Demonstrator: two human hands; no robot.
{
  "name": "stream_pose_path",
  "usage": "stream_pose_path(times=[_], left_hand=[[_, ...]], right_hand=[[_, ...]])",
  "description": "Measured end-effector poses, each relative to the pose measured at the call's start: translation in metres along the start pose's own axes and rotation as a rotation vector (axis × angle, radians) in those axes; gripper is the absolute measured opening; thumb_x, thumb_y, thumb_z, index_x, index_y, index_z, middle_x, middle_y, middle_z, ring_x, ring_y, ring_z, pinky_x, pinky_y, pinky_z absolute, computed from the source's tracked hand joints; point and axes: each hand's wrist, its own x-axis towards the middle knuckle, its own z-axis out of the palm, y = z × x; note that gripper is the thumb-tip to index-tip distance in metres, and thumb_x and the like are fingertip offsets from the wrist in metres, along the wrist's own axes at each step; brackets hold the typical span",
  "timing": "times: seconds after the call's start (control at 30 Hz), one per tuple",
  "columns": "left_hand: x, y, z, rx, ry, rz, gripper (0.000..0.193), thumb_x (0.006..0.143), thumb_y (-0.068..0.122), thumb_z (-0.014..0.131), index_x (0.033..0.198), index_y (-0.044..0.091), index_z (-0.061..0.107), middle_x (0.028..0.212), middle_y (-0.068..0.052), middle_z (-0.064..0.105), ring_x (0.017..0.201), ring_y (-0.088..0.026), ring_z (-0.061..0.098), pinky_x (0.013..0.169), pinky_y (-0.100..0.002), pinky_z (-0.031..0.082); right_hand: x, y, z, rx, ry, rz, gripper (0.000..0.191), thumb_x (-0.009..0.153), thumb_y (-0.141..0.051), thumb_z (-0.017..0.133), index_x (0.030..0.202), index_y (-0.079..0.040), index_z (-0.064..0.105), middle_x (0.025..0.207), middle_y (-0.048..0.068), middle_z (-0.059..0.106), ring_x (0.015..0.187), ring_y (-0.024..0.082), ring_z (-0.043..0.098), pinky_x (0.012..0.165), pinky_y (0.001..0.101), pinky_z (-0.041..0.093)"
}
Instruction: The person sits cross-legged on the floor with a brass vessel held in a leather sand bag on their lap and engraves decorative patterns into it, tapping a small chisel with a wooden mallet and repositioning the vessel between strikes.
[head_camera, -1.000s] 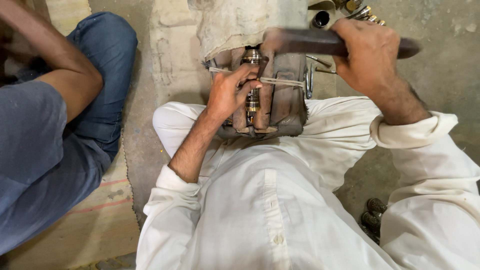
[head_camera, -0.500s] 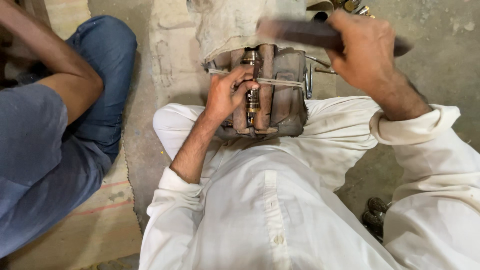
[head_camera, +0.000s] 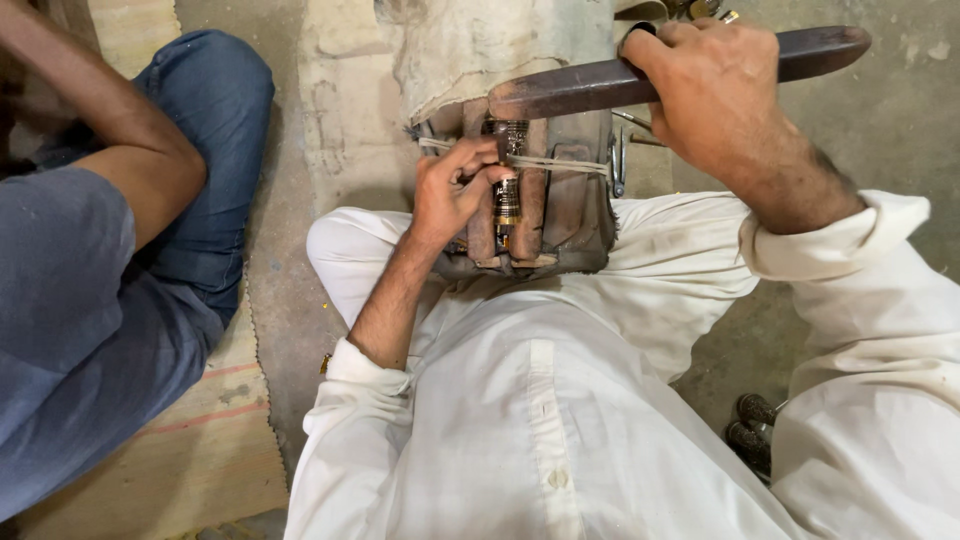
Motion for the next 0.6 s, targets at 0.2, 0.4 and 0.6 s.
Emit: stream_pose_path(times=[0.2,0.4,0.6], left_hand=[[-0.011,-0.01,0.003,-0.238,0.147,-0.116,0.027,0.095,-0.009,0.077,0.117,-0.002,0.064,0.097,-0.011,0.08,0.09,-0.013,0.078,0.071,-0.025,0.059],[-0.037,-0.011,-0.012,-0.478,0.219,-0.271,0.028,0.094,-0.009,0.074,0.118,-0.002,0.059,0.097,-0.011,0.075,0.088,-0.011,0.073,0.076,-0.026,0.064],[-0.044,0.008,-0.029,-0.36,0.143,-0.348,0.029,0.095,-0.01,0.073,0.119,-0.003,0.059,0.101,-0.011,0.076,0.089,-0.011,0.074,0.076,-0.025,0.063]], right_hand=[[-0.014,-0.001,0.028,0.32,-0.176,0.24,0.032,0.09,-0.018,0.083,0.117,-0.009,0.067,0.089,0.011,0.07,0.079,0.033,0.07,0.071,0.0451,0.051],[-0.057,-0.04,0.086,0.93,-0.274,0.57,0.038,0.09,-0.021,0.085,0.117,-0.003,0.066,0.089,0.006,0.069,0.079,0.017,0.066,0.07,0.0355,0.053],[-0.075,-0.079,0.12,1.426,-0.126,0.691,0.037,0.092,-0.011,0.08,0.123,0.0,0.063,0.097,-0.005,0.066,0.087,0.005,0.059,0.076,0.0238,0.051]])
